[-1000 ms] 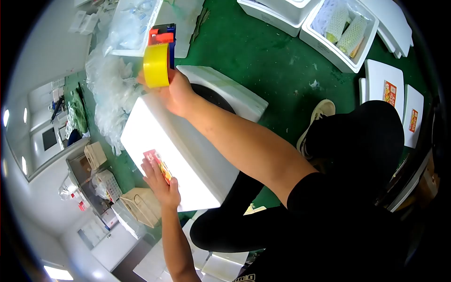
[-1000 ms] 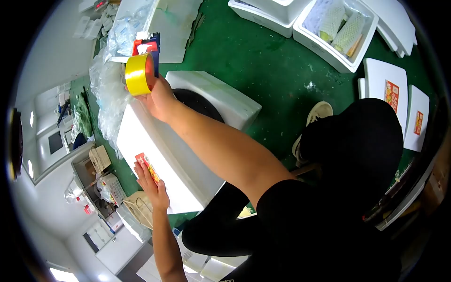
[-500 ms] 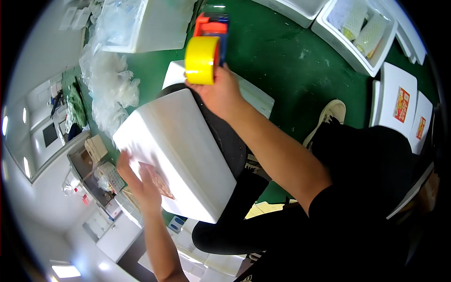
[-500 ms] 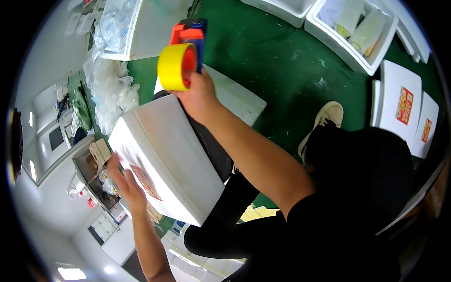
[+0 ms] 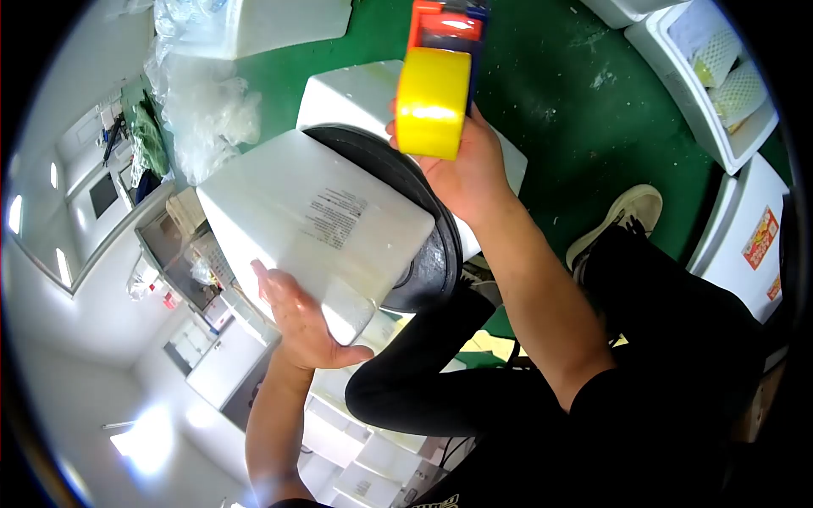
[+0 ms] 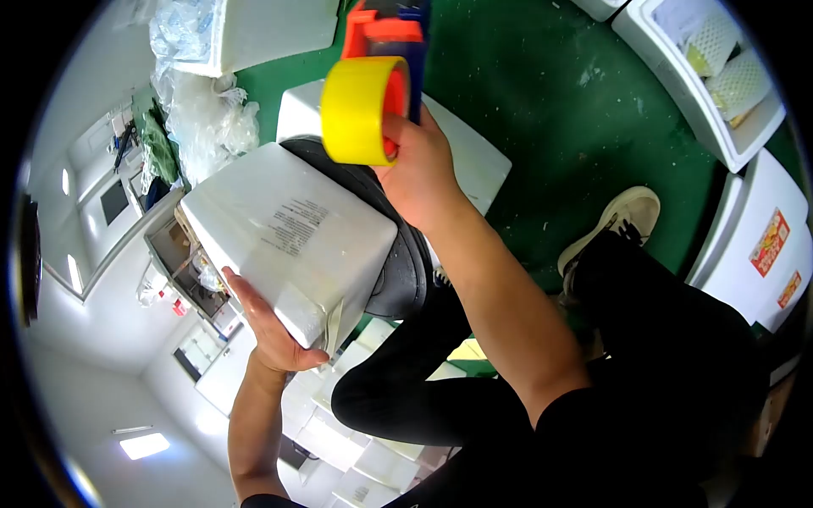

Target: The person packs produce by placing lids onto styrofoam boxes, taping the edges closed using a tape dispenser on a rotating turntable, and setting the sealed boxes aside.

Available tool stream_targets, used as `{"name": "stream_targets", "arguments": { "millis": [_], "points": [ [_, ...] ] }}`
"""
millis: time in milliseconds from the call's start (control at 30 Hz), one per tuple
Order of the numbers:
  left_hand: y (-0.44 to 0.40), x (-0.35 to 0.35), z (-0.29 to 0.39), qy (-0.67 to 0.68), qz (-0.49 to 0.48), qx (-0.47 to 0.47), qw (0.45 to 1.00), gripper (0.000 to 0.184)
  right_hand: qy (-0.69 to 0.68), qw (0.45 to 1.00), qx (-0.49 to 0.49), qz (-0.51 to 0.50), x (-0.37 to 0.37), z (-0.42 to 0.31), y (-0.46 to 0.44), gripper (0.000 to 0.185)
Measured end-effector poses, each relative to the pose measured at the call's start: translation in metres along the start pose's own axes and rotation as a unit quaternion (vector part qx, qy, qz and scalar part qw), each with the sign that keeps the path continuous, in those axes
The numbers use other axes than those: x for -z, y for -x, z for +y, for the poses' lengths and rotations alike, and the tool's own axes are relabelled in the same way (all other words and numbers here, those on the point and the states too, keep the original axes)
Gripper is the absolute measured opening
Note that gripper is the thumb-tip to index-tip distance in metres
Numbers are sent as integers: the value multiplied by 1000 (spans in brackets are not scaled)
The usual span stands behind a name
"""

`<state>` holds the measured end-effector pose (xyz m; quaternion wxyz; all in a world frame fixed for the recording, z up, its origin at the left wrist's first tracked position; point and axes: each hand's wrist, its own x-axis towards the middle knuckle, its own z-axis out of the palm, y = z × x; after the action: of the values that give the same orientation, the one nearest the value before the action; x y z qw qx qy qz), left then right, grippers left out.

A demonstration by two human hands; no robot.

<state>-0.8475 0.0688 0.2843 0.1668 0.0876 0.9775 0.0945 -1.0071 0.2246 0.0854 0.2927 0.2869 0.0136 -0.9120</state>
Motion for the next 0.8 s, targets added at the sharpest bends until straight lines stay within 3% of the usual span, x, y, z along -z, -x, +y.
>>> {"name": "stream_targets", "arguments": {
  "millis": [100, 233, 367, 567, 700, 800],
  "points": [
    [8, 0, -7, 31, -35, 66, 997, 126, 30, 999, -12, 42, -16, 1, 6, 33],
    [7, 2, -8, 27, -43, 75, 996, 124, 54, 997, -39, 29, -35, -7, 10, 37],
    [-2, 2, -5, -24, 5, 8, 1000, 116, 64, 995, -68, -19, -69, -3, 6, 35],
    [-1, -2, -7, -28, 80, -126, 988, 87, 34, 962, -171, -209, -166, 60, -59, 38],
    [-4, -2, -8, -7, 86, -123, 989, 87, 26, 917, -270, -291, -176, 144, -87, 38],
    [-7, -3, -7, 2, 93, -82, 992, 90, 16, 957, -161, -239, -159, 154, -54, 37]
  ]
}}
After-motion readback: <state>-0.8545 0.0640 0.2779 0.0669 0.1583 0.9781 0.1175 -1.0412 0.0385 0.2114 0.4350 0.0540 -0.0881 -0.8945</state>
